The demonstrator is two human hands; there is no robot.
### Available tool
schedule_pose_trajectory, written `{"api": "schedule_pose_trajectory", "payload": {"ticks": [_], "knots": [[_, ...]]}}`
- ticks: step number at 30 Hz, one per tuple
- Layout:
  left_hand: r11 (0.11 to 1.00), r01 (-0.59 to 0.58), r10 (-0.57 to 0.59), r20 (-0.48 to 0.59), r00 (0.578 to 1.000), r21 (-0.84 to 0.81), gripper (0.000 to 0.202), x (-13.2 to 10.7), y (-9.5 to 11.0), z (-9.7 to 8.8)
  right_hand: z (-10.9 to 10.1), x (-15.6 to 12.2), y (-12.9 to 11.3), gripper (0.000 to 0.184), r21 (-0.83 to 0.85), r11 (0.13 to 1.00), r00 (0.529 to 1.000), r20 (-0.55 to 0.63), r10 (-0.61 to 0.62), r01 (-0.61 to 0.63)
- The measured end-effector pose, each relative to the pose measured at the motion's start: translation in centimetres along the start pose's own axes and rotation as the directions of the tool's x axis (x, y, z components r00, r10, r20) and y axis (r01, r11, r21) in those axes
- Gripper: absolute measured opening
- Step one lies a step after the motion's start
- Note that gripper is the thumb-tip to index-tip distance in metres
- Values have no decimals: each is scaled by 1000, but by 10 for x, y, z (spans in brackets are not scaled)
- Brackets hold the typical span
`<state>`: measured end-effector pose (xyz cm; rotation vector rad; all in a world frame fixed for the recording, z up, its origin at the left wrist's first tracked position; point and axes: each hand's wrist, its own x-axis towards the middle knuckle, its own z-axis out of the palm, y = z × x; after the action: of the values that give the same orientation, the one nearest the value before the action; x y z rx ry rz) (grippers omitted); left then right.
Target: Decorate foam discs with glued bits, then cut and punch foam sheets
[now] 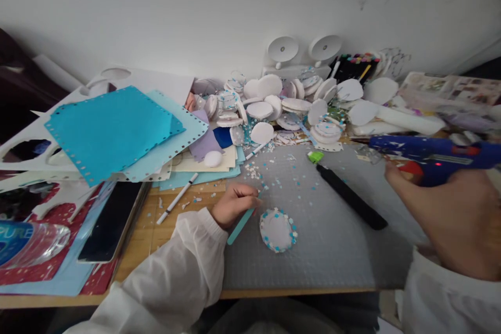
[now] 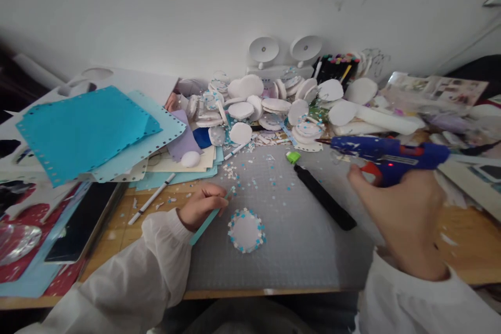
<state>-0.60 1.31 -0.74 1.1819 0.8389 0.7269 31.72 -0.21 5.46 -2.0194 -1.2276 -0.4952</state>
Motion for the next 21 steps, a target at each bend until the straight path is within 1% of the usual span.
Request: {"api": "schedule_pose_trajectory", "payload": {"ticks": [1, 2, 4, 6, 8, 9, 12, 14, 18, 21], "knots": [[1000, 0, 0, 4, 1000, 5, 29, 0, -1, 0, 3, -3, -10, 35, 12, 1000, 1000, -4, 14, -14], [1000, -1, 1, 8, 1000, 11, 29, 0, -1, -1, 7, -7, -20, 30, 55, 998, 1000, 17, -3, 2], [1000, -4, 3, 19, 1000, 23, 30, 0, -3, -2, 15, -15, -38, 25, 190, 975, 992, 36, -124, 115], [999, -4, 3, 34, 999, 36, 32, 0, -3, -2, 25, -26, -49, 28, 333, 910, 962, 29, -271, 246], [999, 0, -3, 58, 998, 53, 34, 0, -3, -2, 36, -37, -53, 28, 432, 840, 929, 17, -370, 327], [998, 3, -8, 73, 997, 62, 35, 0, -2, -2, 41, -43, -52, 29, 463, 817, 919, 16, -395, 343], [996, 10, -21, 122, 992, 87, 38, 0, 2, -2, 56, -57, -44, 31, 515, 794, 909, 63, -412, 324], [995, 16, -31, 157, 987, 99, 39, 0, 6, -2, 60, -63, -40, 30, 532, 789, 901, 103, -421, 308], [994, 11, -34, 205, 978, 113, 40, 2, 9, -4, 56, -65, -41, 16, 575, 754, 867, 145, -477, 319], [992, 5, -34, 231, 972, 125, 41, 3, 9, -5, 52, -65, -47, 10, 623, 708, 845, 137, -517, 332]]}}
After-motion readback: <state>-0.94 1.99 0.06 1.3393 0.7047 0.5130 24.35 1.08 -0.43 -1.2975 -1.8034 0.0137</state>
